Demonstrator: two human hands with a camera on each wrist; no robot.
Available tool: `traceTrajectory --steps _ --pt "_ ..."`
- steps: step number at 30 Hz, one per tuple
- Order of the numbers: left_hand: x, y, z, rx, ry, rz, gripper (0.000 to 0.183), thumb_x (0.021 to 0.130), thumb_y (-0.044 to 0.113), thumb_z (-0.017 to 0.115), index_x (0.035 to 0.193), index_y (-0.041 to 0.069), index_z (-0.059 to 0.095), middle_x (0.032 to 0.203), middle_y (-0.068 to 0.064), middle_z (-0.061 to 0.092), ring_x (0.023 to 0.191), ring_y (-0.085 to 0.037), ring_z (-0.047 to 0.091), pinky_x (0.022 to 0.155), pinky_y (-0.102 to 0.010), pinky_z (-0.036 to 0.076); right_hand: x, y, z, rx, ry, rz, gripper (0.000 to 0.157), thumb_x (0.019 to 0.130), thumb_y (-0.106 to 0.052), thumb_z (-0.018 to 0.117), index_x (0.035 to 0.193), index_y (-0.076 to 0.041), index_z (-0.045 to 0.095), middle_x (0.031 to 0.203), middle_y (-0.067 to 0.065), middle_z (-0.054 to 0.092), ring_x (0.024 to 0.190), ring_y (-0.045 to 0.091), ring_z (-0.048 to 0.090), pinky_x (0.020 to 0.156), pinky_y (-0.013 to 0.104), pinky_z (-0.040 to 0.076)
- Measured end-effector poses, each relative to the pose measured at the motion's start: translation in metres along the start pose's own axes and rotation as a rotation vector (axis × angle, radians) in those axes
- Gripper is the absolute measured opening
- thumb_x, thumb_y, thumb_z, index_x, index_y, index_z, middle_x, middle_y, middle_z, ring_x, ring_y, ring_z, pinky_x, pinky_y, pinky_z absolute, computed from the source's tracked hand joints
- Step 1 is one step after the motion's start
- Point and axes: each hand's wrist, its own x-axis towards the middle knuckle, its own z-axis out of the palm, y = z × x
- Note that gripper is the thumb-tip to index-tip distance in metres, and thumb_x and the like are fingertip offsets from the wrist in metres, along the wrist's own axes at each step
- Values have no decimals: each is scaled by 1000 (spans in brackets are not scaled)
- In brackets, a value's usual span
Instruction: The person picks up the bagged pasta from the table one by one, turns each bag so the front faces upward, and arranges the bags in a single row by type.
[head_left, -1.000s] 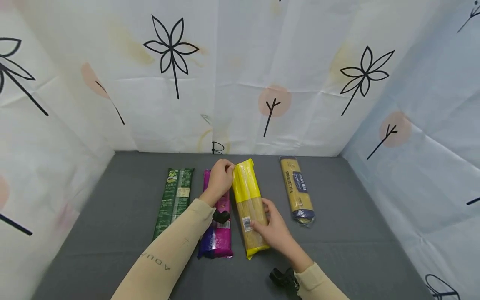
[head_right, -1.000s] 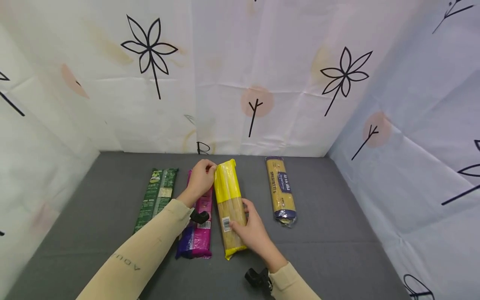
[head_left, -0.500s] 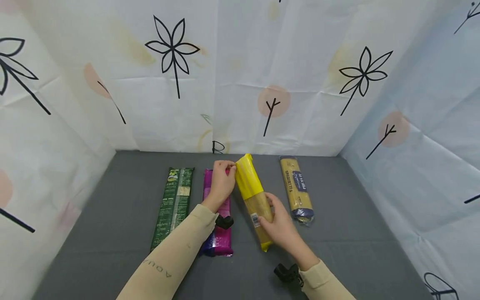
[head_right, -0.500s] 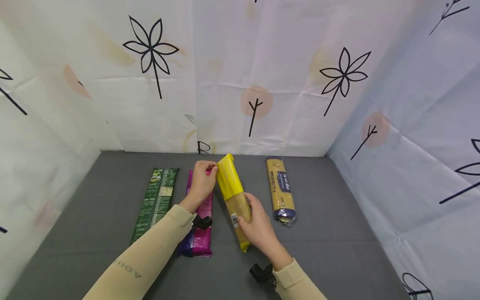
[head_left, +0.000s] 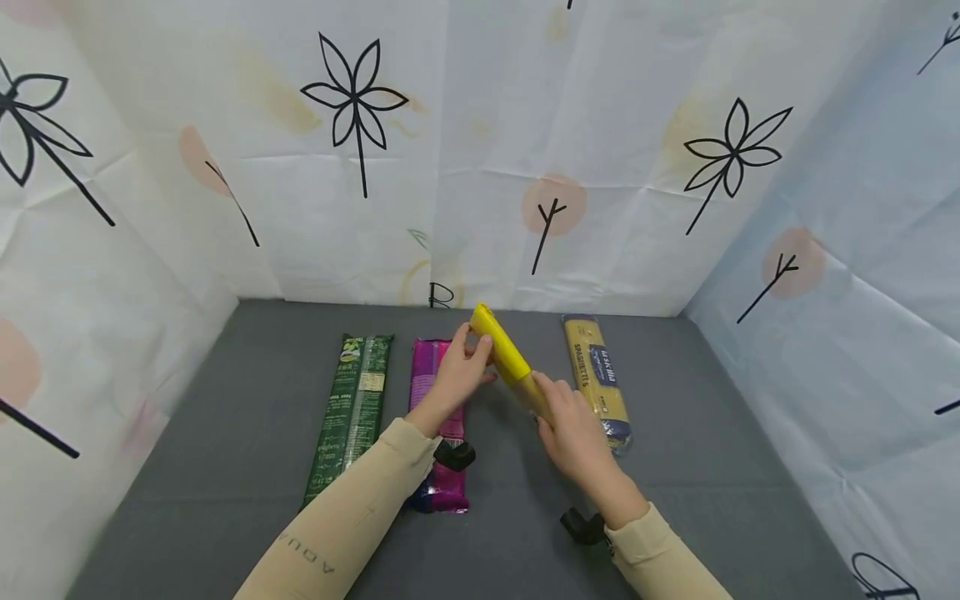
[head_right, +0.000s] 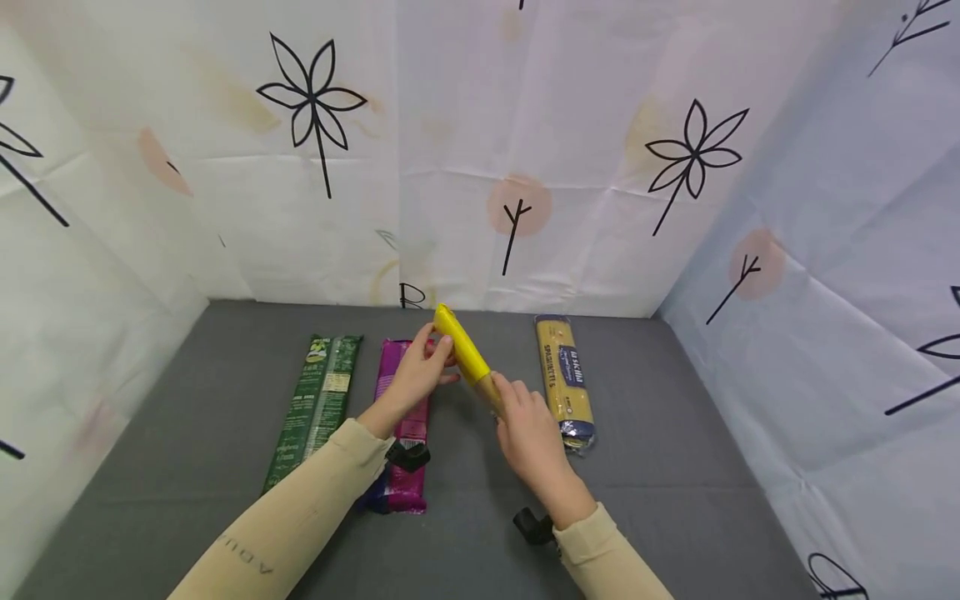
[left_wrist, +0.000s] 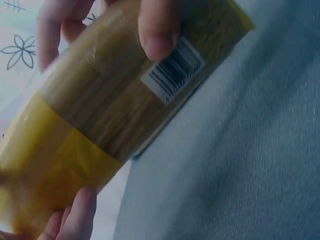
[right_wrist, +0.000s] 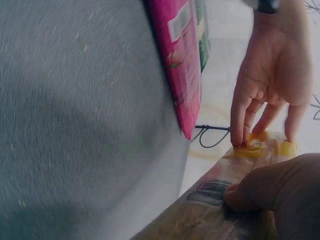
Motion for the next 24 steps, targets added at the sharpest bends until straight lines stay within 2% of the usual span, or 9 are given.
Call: traceTrajectory --steps 5,9,15,21,24 --pt "-4 3 2 -151 -19 -73 83 90 47 65 153 22 17 116 -20 49 102 -33 63 72 -43 57 1 -4 0 -198 63 -134 67 77 -3 77 137 -11 49 99 8 57 68 22 47 56 33 45" --pt "-5 5 5 -253 10 -110 96 84 47 73 153 20 12 123 -21 46 103 -34 63 72 -44 56 2 -8 1 -256 111 -195 57 82 -2 76 133 -12 54 94 7 56 63 21 42 51 30 40" --pt "-6 5 6 -306 102 -165 86 87 35 74 148 17 15 127 -20 43 106 -33 62 73 -42 57 2 -14 5 -277 122 -229 51 82 -4 77 128 -14 55 88 5 53 63 20 38 49 27 36" --pt "-2 0 5 -360 128 -252 77 91 24 68 148 16 16 129 -21 47 107 -35 62 77 -44 56 3 -17 6 -280 179 -288 53 74 -1 82 121 -13 60 83 6 50 61 18 30 48 25 32" --pt "-2 0 3 -368 137 -281 77 92 23 67 149 17 16 131 -20 47 110 -34 60 80 -45 55 3 -19 5 -292 164 -290 54 74 -3 83 121 -13 60 84 6 50 63 17 31 50 26 33"
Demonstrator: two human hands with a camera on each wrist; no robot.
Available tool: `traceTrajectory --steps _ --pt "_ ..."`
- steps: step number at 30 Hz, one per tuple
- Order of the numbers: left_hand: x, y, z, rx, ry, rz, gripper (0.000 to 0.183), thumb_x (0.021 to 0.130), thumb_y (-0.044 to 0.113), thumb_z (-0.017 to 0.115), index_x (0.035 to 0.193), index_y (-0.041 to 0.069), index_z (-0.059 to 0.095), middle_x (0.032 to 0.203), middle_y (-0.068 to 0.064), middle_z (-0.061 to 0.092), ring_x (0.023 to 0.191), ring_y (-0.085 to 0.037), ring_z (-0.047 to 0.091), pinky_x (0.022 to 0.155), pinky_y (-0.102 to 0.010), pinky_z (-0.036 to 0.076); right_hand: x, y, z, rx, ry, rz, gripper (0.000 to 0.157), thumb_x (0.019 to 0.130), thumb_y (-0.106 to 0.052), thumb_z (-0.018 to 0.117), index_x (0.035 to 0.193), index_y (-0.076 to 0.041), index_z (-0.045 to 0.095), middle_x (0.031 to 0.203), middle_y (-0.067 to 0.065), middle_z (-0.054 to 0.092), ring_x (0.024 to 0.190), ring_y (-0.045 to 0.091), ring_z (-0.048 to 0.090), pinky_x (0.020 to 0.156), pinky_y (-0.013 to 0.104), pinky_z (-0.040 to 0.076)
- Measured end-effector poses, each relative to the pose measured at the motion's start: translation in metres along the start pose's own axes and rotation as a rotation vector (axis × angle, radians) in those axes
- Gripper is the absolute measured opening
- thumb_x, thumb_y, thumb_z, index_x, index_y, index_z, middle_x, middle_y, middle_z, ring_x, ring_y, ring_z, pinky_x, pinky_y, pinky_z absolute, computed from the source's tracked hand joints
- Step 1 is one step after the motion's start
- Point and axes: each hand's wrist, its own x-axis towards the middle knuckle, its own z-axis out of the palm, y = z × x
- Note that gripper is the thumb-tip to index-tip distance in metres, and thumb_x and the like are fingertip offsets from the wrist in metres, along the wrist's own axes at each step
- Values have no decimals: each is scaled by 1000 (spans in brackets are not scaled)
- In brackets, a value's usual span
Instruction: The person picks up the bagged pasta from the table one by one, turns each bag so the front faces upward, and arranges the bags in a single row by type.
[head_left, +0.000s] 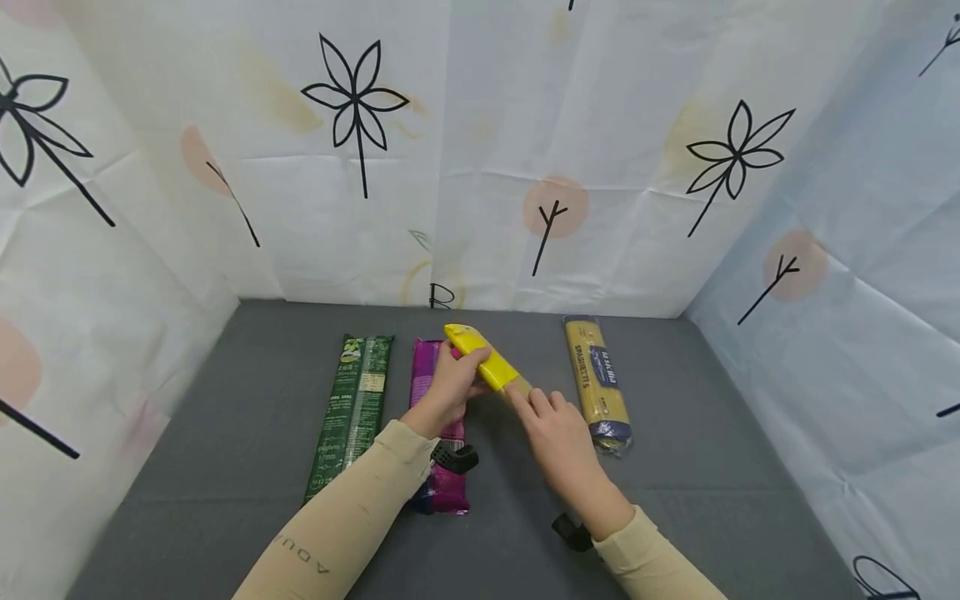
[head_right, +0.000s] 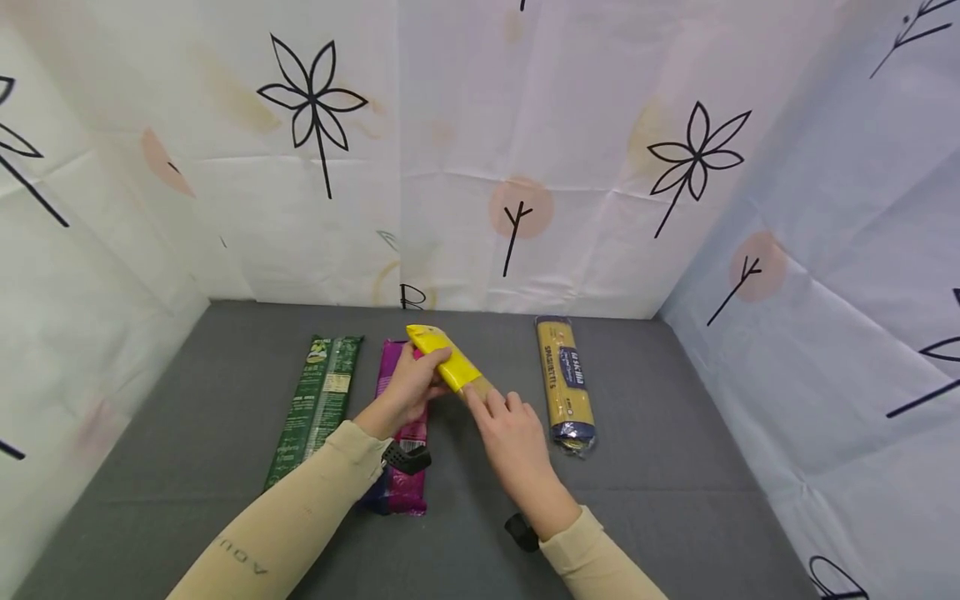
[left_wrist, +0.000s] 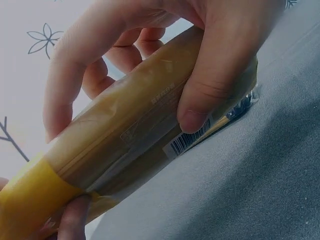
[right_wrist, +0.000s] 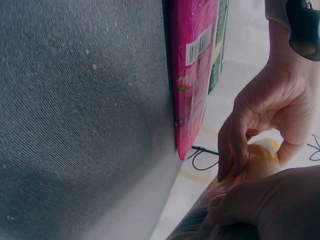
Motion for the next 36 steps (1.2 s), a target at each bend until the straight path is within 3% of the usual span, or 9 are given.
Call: traceTrajectory --steps 6,13,21,27,31,36 --pt "-2 4 -1 -10 -13 -1 69 93 21 64 147 17 21 130 -19 50 111 -34 60 85 -47 52 -1 -4 -2 16 -97 42 54 81 -9 75 131 -16 54 92 7 52 69 22 42 55 30 39" --pt "-5 10 -6 -43 -44 -8 58 95 18 60 144 18 29 129 -16 54 111 -32 59 86 -48 52 -4 -4 2 108 -91 81 63 75 -17 80 132 -14 54 100 9 53 79 26 48 64 36 46" --pt "-5 14 -15 -125 -90 -42 45 100 23 53 140 10 37 130 -15 54 116 -28 56 94 -45 47 -7 0 3 302 -124 217 59 80 -36 78 130 -13 59 109 8 54 91 25 50 75 40 48" --pt "-5 14 -15 -110 -121 -44 40 103 22 46 139 7 38 131 -16 51 121 -30 50 101 -48 40 -13 3 5 444 -231 357 48 92 -38 66 132 -13 58 112 6 57 98 22 56 81 41 50" --pt "-6 14 -13 -84 -117 -51 39 104 22 46 139 7 39 131 -16 51 121 -30 49 103 -48 38 -14 2 7 616 -322 485 48 96 -42 59 135 -14 55 116 5 58 103 20 59 83 41 51" --pt "-5 12 -13 -95 -102 -55 38 104 23 46 138 7 39 131 -16 50 121 -30 49 103 -47 38 -14 0 11 1003 -401 638 55 97 -39 59 142 -14 40 121 8 59 100 21 63 76 39 55"
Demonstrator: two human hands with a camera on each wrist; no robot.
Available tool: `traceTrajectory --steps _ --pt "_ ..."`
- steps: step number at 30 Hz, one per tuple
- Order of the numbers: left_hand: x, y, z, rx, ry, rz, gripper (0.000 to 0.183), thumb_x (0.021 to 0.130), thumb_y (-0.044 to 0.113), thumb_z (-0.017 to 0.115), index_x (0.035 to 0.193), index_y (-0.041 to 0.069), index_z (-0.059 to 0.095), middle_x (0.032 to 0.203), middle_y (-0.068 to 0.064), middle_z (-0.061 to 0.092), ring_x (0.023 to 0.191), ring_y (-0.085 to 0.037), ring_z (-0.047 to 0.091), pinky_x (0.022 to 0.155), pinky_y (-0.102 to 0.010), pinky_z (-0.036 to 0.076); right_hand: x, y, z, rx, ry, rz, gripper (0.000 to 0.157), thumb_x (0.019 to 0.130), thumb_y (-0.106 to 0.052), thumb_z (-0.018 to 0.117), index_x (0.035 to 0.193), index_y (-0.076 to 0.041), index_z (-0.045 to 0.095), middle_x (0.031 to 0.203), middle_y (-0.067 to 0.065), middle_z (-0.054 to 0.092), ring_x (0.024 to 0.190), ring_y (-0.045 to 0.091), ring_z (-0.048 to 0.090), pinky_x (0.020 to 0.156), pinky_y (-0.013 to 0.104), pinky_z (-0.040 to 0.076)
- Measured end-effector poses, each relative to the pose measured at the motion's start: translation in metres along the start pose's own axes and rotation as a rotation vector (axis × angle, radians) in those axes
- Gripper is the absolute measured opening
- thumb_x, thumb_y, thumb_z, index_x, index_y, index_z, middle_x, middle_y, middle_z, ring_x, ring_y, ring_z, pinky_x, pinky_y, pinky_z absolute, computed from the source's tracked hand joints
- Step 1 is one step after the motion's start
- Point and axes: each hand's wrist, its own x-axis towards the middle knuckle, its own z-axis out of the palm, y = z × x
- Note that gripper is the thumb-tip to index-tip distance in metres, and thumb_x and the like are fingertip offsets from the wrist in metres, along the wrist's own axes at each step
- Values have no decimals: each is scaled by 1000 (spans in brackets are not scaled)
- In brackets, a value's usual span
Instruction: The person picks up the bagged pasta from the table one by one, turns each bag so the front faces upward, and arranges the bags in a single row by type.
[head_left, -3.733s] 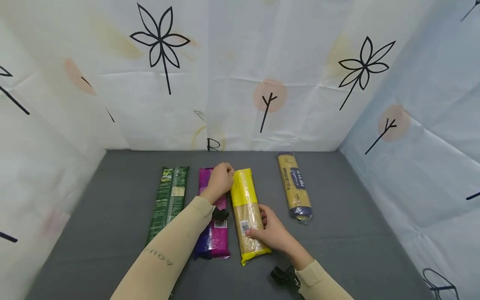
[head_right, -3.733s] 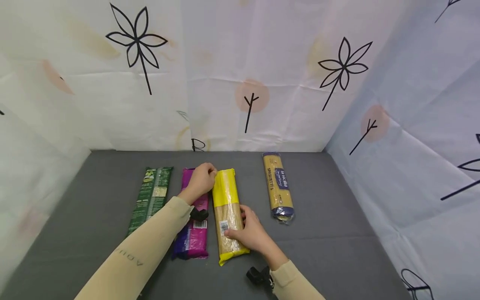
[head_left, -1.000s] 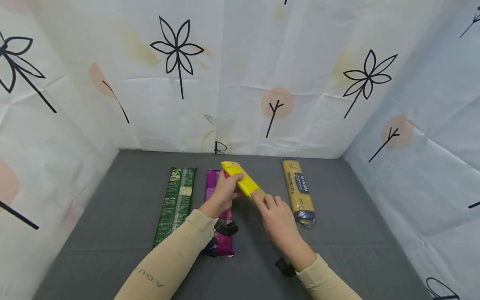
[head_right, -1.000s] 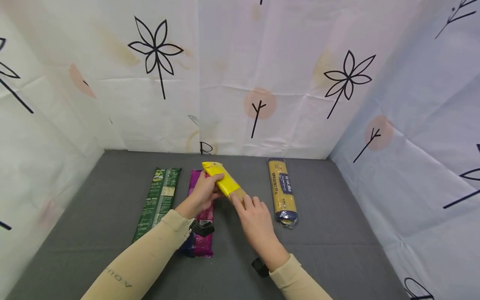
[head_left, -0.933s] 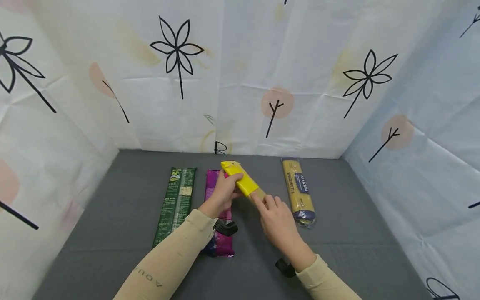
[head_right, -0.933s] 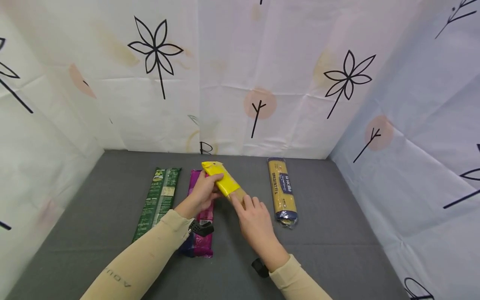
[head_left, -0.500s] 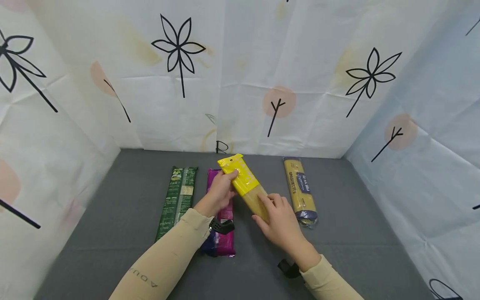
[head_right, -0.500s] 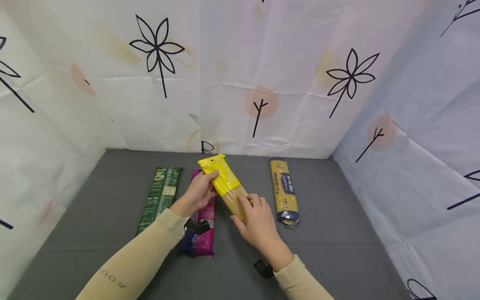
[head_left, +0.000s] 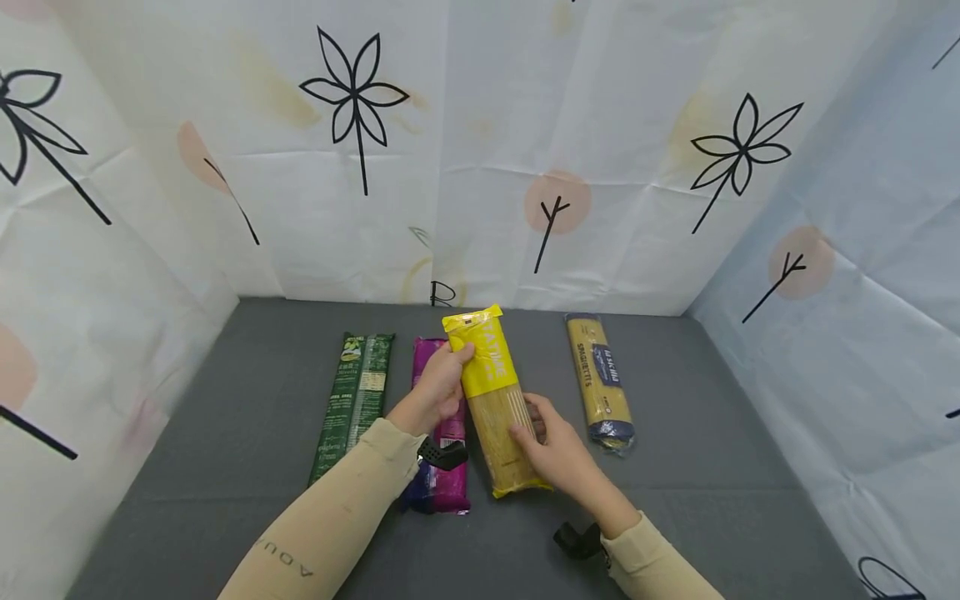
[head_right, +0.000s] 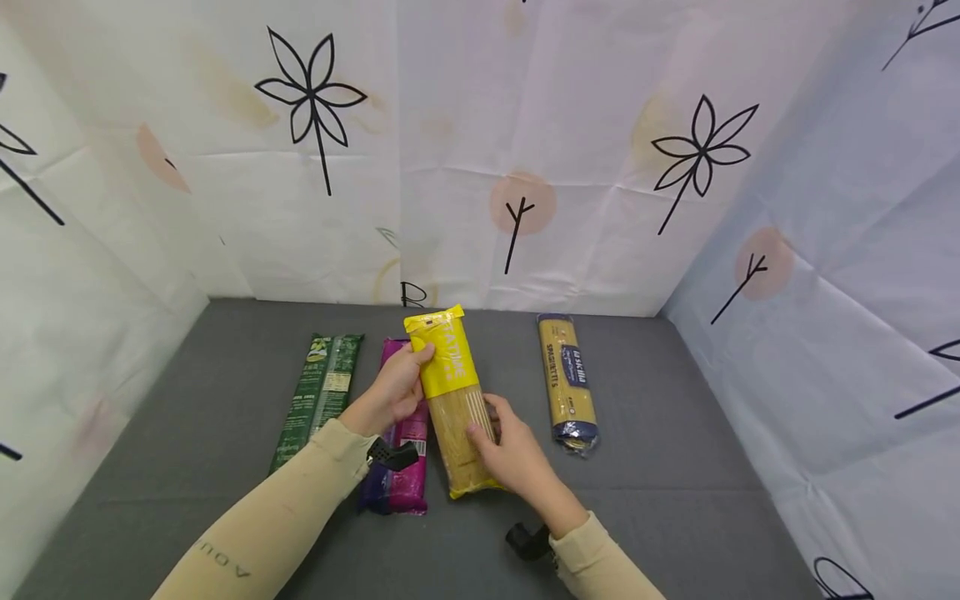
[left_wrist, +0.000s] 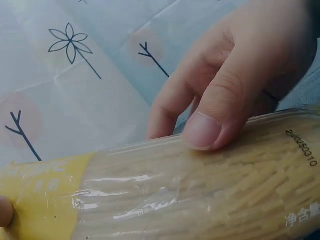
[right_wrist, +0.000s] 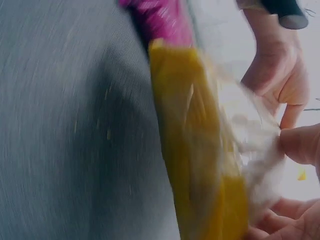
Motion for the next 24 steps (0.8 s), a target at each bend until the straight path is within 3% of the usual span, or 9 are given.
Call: traceTrajectory --steps 5,9,14,19,24 --pt "3 -3 0 5 17 5 38 103 24 47 138 10 39 131 -14 50 121 -29 49 103 -47 38 3 -1 5 247 -48 95 58 98 -23 60 145 -6 31 124 20 58 99 31 64 71 43 56" --pt "5 -5 0 34 17 31 39 102 25 50 138 13 41 130 -13 52 120 -29 51 102 -47 40 5 0 6 279 -12 117 57 99 -17 58 146 -2 29 116 21 59 92 31 65 68 44 56" --pt "8 -8 3 114 10 83 39 101 25 54 137 17 42 126 -11 55 115 -27 56 96 -46 46 7 0 5 282 51 113 53 99 -17 58 145 -9 32 111 17 59 89 25 64 67 41 56" --pt "9 -14 7 227 -12 140 44 99 21 57 138 15 39 125 -12 56 110 -26 58 96 -44 45 11 3 2 319 86 93 53 98 -9 56 145 -7 32 112 20 57 93 30 63 69 44 56" --pt "8 -28 10 411 -33 159 57 96 23 63 146 23 35 120 -11 61 104 -25 61 95 -47 46 18 7 -3 375 113 122 53 99 -7 55 146 -7 31 111 21 56 90 30 63 67 44 56"
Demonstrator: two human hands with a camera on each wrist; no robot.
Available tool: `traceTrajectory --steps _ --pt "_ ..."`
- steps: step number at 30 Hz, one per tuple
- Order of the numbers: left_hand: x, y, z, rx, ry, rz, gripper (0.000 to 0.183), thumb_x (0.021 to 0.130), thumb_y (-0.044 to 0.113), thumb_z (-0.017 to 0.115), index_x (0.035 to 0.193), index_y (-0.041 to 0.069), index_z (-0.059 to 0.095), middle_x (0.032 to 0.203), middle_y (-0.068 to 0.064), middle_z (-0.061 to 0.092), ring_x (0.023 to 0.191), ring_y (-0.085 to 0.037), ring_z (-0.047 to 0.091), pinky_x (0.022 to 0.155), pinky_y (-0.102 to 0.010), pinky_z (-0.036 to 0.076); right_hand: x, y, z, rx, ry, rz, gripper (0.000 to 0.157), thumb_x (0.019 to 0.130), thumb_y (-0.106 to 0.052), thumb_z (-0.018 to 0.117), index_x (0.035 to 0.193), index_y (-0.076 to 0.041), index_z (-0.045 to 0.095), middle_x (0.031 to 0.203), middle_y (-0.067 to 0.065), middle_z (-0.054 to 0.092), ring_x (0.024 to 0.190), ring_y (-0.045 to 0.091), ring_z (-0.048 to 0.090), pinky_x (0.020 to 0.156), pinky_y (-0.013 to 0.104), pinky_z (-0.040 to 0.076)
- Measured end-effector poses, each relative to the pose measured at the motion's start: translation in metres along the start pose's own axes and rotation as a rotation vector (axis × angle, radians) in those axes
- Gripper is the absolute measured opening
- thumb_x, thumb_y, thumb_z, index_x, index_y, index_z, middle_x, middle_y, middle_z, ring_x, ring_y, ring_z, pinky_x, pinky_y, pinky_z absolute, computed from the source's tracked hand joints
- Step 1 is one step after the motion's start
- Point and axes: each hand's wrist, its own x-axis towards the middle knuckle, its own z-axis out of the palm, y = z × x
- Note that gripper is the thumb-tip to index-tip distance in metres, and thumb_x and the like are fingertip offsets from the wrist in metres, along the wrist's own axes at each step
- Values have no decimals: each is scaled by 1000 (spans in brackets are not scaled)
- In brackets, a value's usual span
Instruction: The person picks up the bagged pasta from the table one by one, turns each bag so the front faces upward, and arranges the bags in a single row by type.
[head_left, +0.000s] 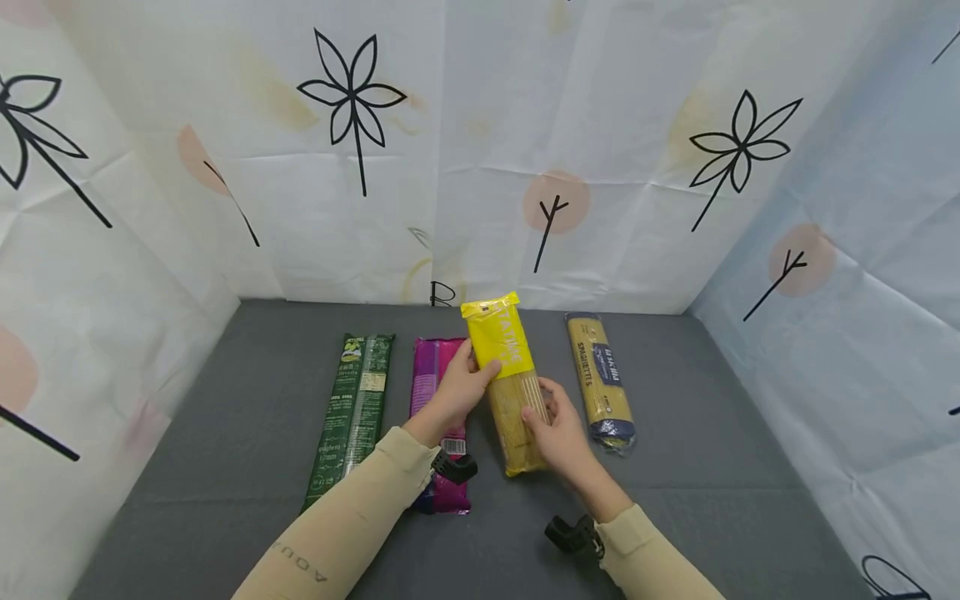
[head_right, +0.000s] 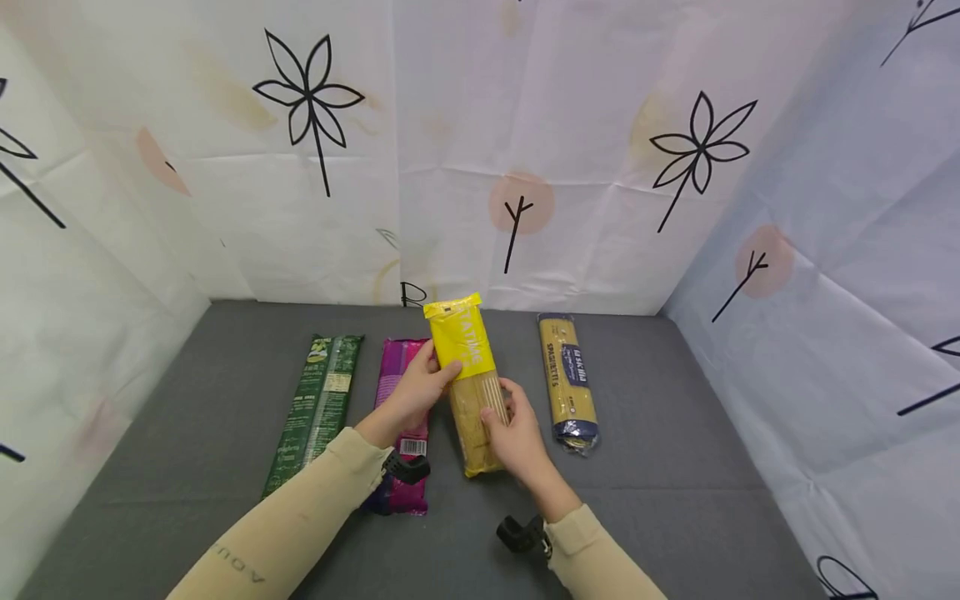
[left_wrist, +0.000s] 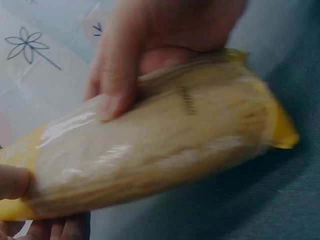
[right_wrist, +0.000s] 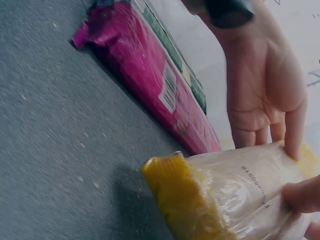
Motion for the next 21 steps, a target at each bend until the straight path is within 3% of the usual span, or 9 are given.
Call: traceTrajectory --steps 5,13,16,21 --pt "-7 -15 14 148 -84 7 67 95 22 64 151 23 29 116 -10 61 100 -22 61 88 -45 49 13 5 -5 20 74 30 50 102 -14 51 147 -17 30 109 19 55 87 28 63 66 41 55" --pt "-10 -37 37 103 -219 -43 78 88 10 71 153 20 29 128 -13 53 98 -21 64 82 -38 53 37 11 -21 80 144 129 52 103 -19 47 150 -17 24 120 20 50 100 35 59 74 42 55" --pt "-10 -40 41 92 -235 -43 82 84 4 73 152 15 29 129 -12 56 99 -20 63 82 -37 53 43 11 -25 50 161 173 52 103 -20 48 149 -16 26 122 19 50 101 34 58 73 41 55" --pt "-10 -46 50 73 -205 -39 82 83 -1 73 151 14 31 127 -7 59 96 -18 61 79 -34 54 49 16 -27 7 154 192 52 102 -20 48 149 -14 27 120 20 49 98 32 58 72 39 54"
